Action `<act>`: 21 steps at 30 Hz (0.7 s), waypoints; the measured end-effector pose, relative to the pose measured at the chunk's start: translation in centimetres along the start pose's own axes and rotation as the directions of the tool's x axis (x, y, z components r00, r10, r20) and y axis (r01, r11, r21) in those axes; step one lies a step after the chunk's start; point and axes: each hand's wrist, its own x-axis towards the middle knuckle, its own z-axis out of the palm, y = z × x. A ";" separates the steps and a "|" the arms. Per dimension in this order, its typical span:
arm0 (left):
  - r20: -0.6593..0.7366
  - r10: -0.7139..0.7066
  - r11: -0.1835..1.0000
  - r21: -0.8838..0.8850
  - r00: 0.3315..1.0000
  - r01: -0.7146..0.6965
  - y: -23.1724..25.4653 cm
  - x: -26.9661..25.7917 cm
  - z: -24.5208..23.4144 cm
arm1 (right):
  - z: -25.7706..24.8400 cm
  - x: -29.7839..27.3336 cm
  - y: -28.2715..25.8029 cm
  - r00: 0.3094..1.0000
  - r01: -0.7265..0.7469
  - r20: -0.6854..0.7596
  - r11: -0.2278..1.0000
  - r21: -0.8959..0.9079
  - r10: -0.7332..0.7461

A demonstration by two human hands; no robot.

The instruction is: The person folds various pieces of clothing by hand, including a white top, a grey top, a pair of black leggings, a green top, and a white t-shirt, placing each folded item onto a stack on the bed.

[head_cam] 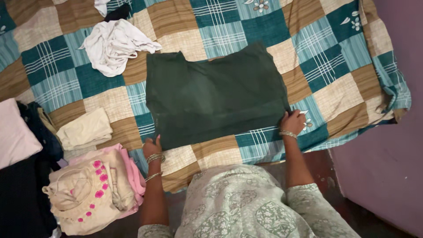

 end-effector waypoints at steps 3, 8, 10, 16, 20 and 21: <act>-0.108 -0.066 0.991 0.108 0.992 0.078 1.0 -0.9 0.1 | 0.7 -1.5 -1.1 0.899 0.303 -0.331 0.953 -0.002 -0.286; -0.216 0.555 0.830 0.068 0.804 -0.554 7.4 -0.5 1.8 | 3.8 -4.4 -7.0 0.713 0.693 -0.108 0.720 -0.044 -0.693; -0.144 0.613 0.788 0.177 0.777 -0.589 9.7 1.6 2.8 | 4.4 -3.9 -7.8 0.629 0.776 0.021 0.625 -0.081 -0.777; -0.164 0.247 0.969 0.057 0.955 -0.241 11.2 14.3 2.3 | 3.5 4.8 -7.3 0.899 0.396 -0.191 0.918 -0.026 -0.393; -0.149 0.228 0.972 0.083 0.962 -0.218 13.8 22.3 1.4 | 5.1 13.5 -12.7 0.871 0.474 -0.232 0.865 0.165 -0.433; -0.095 0.208 0.978 0.057 0.973 -0.203 14.9 23.9 1.4 | 5.7 15.6 -14.4 0.889 0.455 -0.182 0.852 0.259 -0.419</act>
